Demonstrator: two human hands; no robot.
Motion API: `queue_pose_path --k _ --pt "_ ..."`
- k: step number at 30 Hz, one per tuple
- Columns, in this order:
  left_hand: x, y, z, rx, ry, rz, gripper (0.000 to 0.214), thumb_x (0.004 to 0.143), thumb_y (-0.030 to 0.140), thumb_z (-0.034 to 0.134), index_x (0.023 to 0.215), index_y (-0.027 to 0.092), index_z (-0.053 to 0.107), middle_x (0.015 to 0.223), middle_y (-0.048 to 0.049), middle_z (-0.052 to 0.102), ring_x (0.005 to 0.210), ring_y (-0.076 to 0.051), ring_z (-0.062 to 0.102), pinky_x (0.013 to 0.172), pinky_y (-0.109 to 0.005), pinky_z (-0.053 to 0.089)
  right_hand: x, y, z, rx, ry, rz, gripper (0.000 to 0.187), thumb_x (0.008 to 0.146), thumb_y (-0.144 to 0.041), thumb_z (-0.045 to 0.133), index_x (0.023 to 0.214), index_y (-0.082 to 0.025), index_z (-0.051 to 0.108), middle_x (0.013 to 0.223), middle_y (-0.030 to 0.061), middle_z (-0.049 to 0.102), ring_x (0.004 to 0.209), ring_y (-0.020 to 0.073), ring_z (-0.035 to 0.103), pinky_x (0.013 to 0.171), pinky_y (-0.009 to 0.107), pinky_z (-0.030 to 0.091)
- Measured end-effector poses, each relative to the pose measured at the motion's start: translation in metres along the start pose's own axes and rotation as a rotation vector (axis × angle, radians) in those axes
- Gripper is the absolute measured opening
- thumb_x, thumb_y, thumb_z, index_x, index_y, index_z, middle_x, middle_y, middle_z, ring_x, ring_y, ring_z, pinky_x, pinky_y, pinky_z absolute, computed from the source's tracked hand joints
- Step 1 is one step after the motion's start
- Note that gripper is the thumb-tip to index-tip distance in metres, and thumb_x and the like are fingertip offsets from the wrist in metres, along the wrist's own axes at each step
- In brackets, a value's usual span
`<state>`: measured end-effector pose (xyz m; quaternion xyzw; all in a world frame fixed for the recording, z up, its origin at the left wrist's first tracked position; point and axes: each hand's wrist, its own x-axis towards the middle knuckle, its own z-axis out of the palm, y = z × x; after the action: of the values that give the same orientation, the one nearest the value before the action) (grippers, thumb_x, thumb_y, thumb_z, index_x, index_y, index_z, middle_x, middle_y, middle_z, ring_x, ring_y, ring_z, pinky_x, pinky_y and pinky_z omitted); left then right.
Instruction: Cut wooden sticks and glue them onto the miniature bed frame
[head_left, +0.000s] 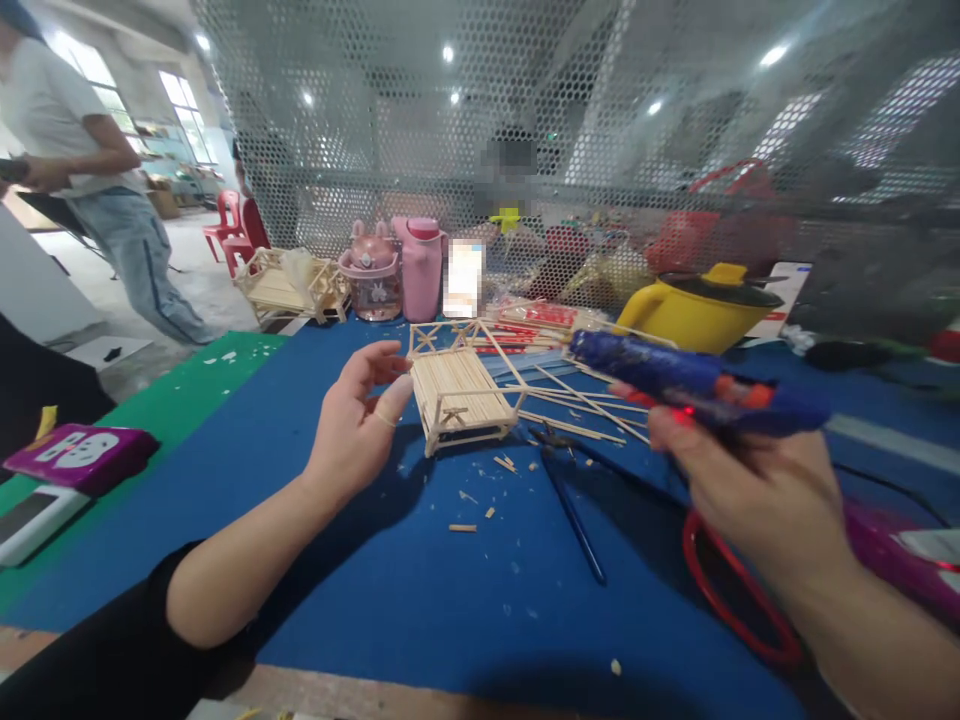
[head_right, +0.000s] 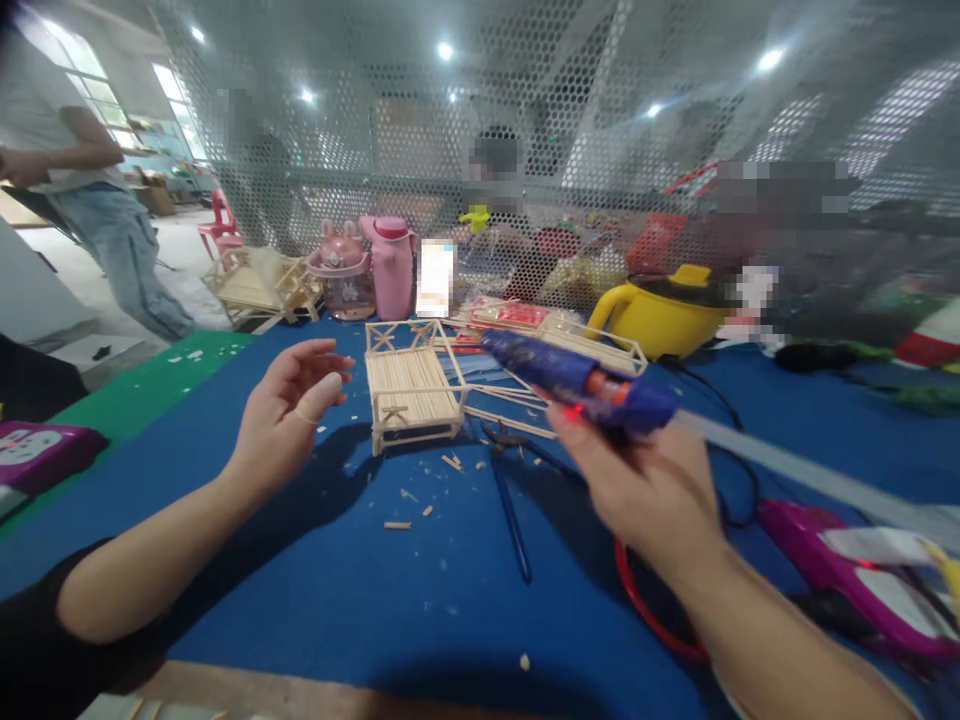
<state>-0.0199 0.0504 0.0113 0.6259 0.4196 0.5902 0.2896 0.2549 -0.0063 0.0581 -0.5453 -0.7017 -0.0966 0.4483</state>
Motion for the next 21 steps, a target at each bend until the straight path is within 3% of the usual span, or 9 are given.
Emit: queue_pose_path --k 4,6,9,14,21 --pt "0.0 -0.002 0.006 0.032 0.0 -0.092 0.036 0.08 0.036 0.054 0.111 0.018 0.051 0.102 -0.0087 0.061 0.091 -0.018 0.059 0.072 -0.03 0.05 0.044 0.044 -0.022 -0.41 -0.096 0.106 0.032 0.082 -0.044 0.051 0.084 -0.016 0.068 0.066 0.0088 0.068 0.064 0.022 0.063 0.056 0.029 0.045" --pt "-0.001 -0.001 0.008 0.028 -0.006 -0.107 0.035 0.081 0.037 0.053 0.11 0.018 0.051 0.102 -0.0086 0.061 0.091 -0.018 0.058 0.074 -0.031 0.05 0.063 0.073 -0.03 -0.535 -0.148 0.071 0.04 0.084 -0.048 0.046 0.089 -0.014 0.067 0.069 0.0104 0.069 0.061 0.02 0.062 0.049 0.026 0.041" --pt "-0.003 0.0 0.009 0.016 -0.034 -0.114 0.034 0.082 0.037 0.052 0.11 0.018 0.051 0.103 -0.0088 0.061 0.093 -0.019 0.058 0.077 -0.033 0.049 0.082 0.111 -0.032 -0.629 -0.264 0.012 0.04 0.085 -0.045 0.044 0.094 -0.014 0.066 0.077 0.0126 0.07 0.065 0.0209 0.064 0.052 0.026 0.042" --pt "-0.005 -0.001 0.011 0.045 -0.044 -0.143 0.034 0.082 0.038 0.052 0.109 0.018 0.052 0.104 -0.0096 0.062 0.095 -0.02 0.059 0.08 -0.034 0.048 0.096 0.149 -0.012 -0.667 -0.41 0.033 0.027 0.075 -0.03 0.054 0.091 -0.013 0.068 0.085 0.0153 0.071 0.072 0.0272 0.065 0.058 0.031 0.045" --pt "-0.004 -0.002 0.01 0.037 -0.064 -0.156 0.036 0.083 0.041 0.05 0.11 0.018 0.052 0.105 -0.0092 0.062 0.094 -0.02 0.059 0.08 -0.034 0.047 0.101 0.158 0.02 -0.629 -0.459 0.066 0.026 0.079 -0.032 0.049 0.091 -0.016 0.066 0.094 0.0172 0.069 0.083 0.0296 0.062 0.07 0.042 0.044"
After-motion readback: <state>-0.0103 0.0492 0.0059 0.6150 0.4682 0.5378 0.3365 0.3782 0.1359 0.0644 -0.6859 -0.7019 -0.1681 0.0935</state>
